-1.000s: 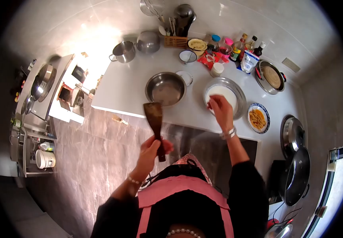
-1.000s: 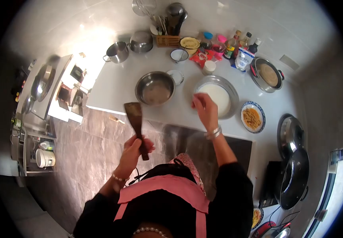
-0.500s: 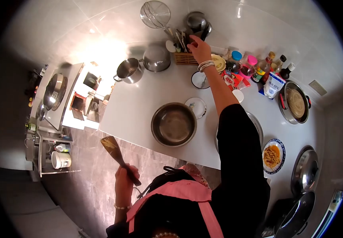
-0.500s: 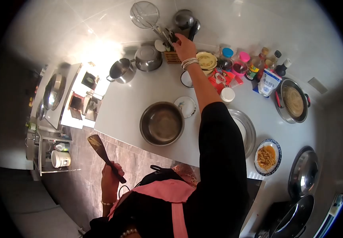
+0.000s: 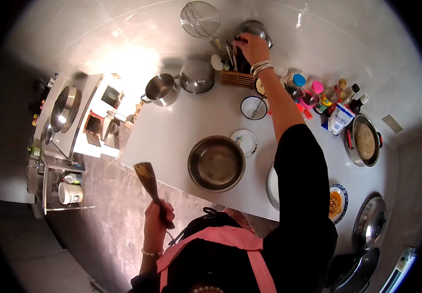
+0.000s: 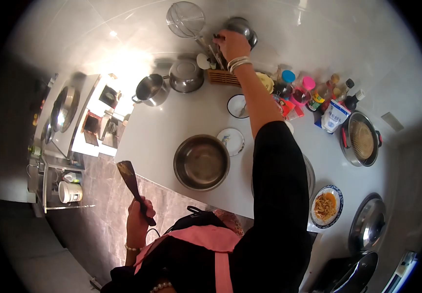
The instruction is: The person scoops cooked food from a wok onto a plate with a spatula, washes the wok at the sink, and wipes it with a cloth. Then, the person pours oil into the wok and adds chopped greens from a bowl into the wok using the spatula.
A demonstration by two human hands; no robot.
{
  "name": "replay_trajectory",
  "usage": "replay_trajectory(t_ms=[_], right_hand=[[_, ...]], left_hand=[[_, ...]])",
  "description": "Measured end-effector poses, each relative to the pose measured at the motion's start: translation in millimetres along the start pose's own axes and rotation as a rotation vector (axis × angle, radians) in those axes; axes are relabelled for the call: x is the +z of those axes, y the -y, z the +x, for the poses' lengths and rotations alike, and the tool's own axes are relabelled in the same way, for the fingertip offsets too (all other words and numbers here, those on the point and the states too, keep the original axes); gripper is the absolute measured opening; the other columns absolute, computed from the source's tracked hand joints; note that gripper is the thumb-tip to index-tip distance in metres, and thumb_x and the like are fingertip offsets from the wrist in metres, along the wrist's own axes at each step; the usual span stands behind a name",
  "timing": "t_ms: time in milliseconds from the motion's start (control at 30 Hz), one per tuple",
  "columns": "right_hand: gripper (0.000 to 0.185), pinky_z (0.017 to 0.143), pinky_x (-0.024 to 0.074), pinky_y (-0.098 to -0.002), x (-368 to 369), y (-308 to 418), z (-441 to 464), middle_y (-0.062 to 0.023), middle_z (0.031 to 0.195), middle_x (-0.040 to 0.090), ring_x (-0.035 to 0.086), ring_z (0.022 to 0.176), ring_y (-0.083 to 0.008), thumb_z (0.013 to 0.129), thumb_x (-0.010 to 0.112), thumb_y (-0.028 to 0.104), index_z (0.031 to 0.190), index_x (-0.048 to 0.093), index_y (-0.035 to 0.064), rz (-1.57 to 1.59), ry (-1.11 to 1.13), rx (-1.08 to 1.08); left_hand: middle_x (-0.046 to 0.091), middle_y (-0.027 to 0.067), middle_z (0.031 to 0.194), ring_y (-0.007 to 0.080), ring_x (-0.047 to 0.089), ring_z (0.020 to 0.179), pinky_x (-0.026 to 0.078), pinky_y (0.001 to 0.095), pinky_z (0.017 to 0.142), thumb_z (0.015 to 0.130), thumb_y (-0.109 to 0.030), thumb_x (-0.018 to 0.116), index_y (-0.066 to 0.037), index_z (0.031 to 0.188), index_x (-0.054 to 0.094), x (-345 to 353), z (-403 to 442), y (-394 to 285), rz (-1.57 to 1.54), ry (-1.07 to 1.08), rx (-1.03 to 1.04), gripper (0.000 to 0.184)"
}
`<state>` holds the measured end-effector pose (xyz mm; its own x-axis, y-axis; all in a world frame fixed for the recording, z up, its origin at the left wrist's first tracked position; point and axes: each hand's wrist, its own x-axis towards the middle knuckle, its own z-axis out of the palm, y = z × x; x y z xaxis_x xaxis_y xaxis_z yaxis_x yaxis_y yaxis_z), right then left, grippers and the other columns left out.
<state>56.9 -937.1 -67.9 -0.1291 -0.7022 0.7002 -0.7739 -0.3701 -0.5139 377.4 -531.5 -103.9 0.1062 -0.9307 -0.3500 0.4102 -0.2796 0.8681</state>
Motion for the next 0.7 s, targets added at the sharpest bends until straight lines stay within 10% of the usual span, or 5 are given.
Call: replay_trajectory(t_ms=[433,700], right_hand=[[0.017,0.058,0.0477,-0.0288,-17.5,-7.0,34.6,-0.0030,0.059,0.062,0.060,0.055,-0.0159,0.076,0.061,0.025,0.079,0.066,0.0097,-0.079,0.264,-0.026],[0.021,0.052,0.0445,-0.0199,-182.2,113.9,49.5,-0.0011,0.062,0.059,0.055,0.056,-0.0067,0.080,0.062,0.023,0.077,0.063,0.0016,0.424,0.063,-0.054]], left_hand=[[0.054,0.0114,0.073,0.0135,0.045,0.055,0.037,0.0247,0.050,0.086,-0.013,0.038,-0.001,0.095,0.045,23.3,19.0,-5.7,-0.004,0.176,-0.074,0.016],[0.055,0.0129,0.078,0.0075,0.037,0.046,0.031,0.0199,0.042,0.078,0.002,0.042,-0.002,0.091,0.044,31.5,24.1,-36.9,0.019,0.245,-0.042,0.014]])
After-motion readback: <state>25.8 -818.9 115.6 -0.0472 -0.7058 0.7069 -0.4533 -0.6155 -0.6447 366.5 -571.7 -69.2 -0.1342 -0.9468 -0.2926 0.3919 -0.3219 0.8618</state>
